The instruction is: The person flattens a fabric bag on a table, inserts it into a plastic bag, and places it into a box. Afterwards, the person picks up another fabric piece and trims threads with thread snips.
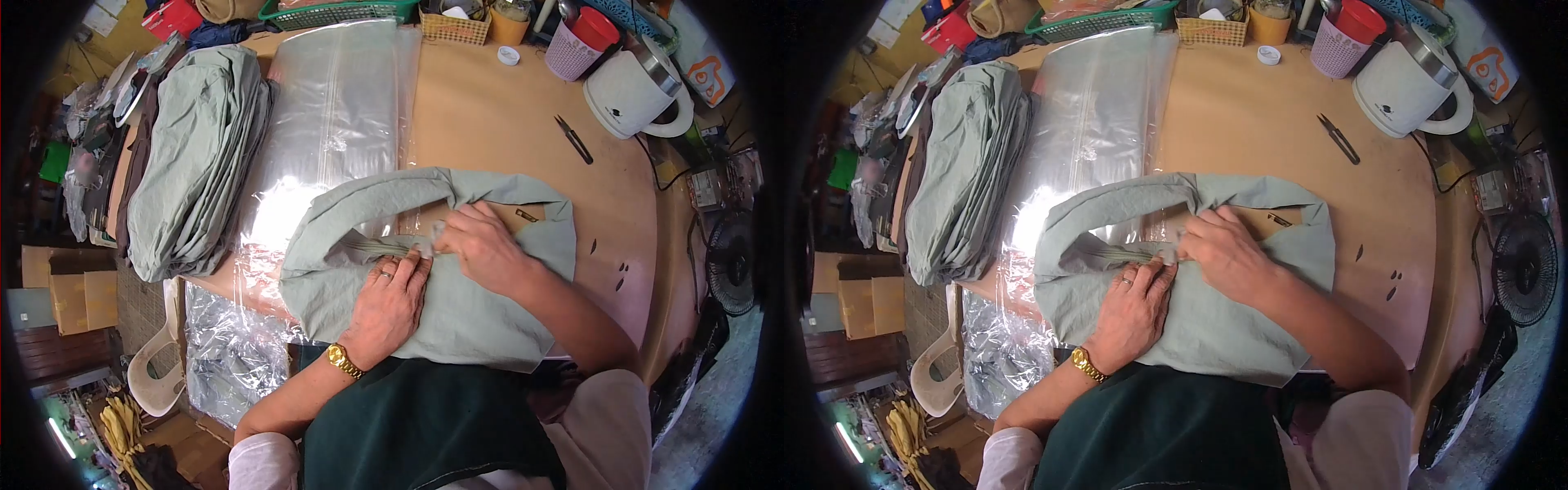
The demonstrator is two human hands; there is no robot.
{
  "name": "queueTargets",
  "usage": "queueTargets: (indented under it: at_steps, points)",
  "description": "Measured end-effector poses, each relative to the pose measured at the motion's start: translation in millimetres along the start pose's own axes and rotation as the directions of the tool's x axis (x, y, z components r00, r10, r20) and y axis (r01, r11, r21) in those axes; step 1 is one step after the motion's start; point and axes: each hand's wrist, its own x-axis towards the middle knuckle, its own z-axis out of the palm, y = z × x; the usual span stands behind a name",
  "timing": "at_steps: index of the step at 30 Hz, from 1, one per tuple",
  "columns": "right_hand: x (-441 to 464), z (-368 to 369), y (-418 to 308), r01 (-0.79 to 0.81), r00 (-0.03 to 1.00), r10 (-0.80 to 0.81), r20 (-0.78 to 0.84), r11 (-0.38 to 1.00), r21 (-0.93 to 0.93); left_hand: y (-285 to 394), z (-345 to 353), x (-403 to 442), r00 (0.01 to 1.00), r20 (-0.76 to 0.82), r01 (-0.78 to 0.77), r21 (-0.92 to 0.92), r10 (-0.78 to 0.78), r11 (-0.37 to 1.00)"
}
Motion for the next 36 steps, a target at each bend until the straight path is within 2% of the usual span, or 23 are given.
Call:
queueTargets:
  at_steps: [4, 9, 12, 14, 18, 22, 24, 29, 33, 36]
  points:
    - [-9, -12, 2, 0.017, 1.0, -0.016, 0.011, 0.997, -0.071, 0, -2, 2, 1.0, 0.019, -0.001, -0.005, 0.001, 1.0]
    - [3, 4, -5, 0.01, 1.0, -0.01, 0.0, 0.998, -0.066, 0, 1, 0, 0.999, 0.043, 0.019, 0.01, -0.019, 1.0]
    - [-10, -11, 2, 0.013, 1.0, -0.013, 0.002, 0.999, -0.049, 0, -1, 2, 1.0, 0.028, 0.006, -0.01, -0.006, 1.0]
    - [-8, -11, -1, 0.003, 0.999, 0.003, 0.05, 0.993, -0.118, 0, 0, 1, 1.0, 0.02, -0.004, 0.001, 0.004, 1.0]
    - [8, 9, -7, -0.005, 1.0, 0.004, -0.003, 0.996, -0.089, 2, 0, 1, 1.0, 0.025, 0.014, 0.01, -0.014, 1.0]
    - [-9, -8, -2, 0.028, 1.0, -0.028, -0.001, 0.996, -0.089, 1, -1, 1, 1.0, -0.002, -0.013, -0.006, 0.013, 1.0]
    - [-11, -10, -2, 0.006, 1.0, -0.003, 0.021, 0.995, -0.103, 2, 1, 1, 1.0, 0.017, 0.007, -0.015, -0.007, 1.0]
    - [11, 18, -9, -0.033, 0.998, 0.03, -0.051, 0.998, -0.05, 3, 2, 0, 1.0, 0.016, 0.008, -0.01, -0.007, 1.0]
    - [-3, 2, -5, -0.036, 0.998, 0.034, -0.059, 0.999, -0.029, 2, 2, 0, 1.0, 0.008, 0.002, -0.014, -0.002, 1.0]
    - [-15, -26, 7, 0.058, 0.998, -0.061, -0.026, 0.993, -0.106, 2, 3, -1, 1.0, -0.005, 0.004, -0.009, -0.004, 1.0]
